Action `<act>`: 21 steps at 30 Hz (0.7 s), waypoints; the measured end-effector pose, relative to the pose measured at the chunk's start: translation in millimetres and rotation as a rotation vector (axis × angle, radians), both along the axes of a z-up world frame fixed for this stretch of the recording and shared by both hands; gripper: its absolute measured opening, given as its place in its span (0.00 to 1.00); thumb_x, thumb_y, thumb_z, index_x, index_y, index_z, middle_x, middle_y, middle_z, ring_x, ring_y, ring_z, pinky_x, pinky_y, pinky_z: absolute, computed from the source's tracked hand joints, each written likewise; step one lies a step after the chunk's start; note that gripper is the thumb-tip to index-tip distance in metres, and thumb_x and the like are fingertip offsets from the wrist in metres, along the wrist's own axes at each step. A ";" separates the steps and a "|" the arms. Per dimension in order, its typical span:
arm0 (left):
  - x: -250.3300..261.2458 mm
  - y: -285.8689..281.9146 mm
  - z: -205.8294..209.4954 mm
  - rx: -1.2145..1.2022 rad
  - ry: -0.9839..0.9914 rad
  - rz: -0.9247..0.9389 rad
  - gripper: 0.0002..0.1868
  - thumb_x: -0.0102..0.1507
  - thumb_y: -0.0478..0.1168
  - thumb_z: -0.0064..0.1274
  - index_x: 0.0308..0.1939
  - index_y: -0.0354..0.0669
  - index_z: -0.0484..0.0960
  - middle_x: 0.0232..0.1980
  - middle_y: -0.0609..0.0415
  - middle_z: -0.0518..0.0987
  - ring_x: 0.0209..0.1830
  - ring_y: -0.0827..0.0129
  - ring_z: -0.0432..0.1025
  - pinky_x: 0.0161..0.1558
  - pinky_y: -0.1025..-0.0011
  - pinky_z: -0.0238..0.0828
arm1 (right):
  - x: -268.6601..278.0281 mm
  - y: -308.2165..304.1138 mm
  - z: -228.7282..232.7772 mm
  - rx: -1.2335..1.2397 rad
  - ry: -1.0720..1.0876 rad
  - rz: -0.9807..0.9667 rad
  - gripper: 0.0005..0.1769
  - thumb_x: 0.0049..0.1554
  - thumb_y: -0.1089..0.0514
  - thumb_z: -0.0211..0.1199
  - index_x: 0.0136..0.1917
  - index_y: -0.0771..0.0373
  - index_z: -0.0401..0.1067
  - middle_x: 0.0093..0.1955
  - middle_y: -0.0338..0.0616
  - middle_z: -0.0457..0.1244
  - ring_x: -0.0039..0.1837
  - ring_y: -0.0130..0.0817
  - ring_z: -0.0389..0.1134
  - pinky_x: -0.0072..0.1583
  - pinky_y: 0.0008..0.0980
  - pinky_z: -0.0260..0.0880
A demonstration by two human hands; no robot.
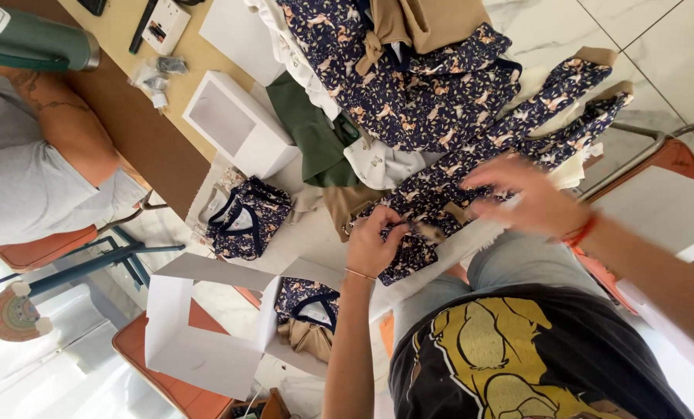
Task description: Folding garments and packing them into white cardboard boxes
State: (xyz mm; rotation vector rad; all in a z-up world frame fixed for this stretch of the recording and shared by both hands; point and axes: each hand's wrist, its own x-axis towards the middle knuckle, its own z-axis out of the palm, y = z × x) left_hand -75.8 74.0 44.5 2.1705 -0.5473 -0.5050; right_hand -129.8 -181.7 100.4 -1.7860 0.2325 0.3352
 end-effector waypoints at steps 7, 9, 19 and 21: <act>12.1 -10.2 7.7 0.167 -0.085 -0.066 0.13 0.52 0.54 0.52 0.35 0.57 0.72 0.29 0.63 0.78 0.30 0.67 0.73 0.40 0.69 0.67 | 0.4 61.2 -51.4 -0.119 0.097 -0.030 0.19 0.47 0.50 0.59 0.52 0.50 0.65 0.43 0.47 0.64 0.45 0.48 0.65 0.46 0.40 0.64; 14.4 2.2 -7.6 0.365 -0.055 0.037 0.12 0.57 0.57 0.42 0.36 0.57 0.70 0.28 0.62 0.78 0.29 0.62 0.73 0.40 0.62 0.65 | -0.7 53.4 -65.1 -0.245 -0.036 -0.189 0.17 0.48 0.51 0.60 0.51 0.50 0.63 0.37 0.43 0.65 0.41 0.42 0.66 0.42 0.34 0.65; 18.6 -102.2 4.7 0.244 -0.563 0.068 0.04 0.55 0.38 0.48 0.30 0.54 0.71 0.31 0.60 0.70 0.30 0.66 0.69 0.32 0.72 0.63 | -58.4 -45.3 -135.2 -1.262 0.020 -0.833 0.07 0.51 0.40 0.64 0.39 0.29 0.66 0.32 0.13 0.60 0.32 0.17 0.61 0.37 0.15 0.60; 32.3 -164.7 22.3 -0.025 -0.630 -0.140 0.04 0.53 0.39 0.46 0.29 0.55 0.71 0.24 0.59 0.71 0.24 0.64 0.70 0.27 0.66 0.64 | -93.0 -112.3 -158.8 -0.692 0.219 -1.024 0.18 0.52 0.40 0.68 0.43 0.47 0.63 0.36 0.29 0.60 0.41 0.25 0.63 0.42 0.28 0.63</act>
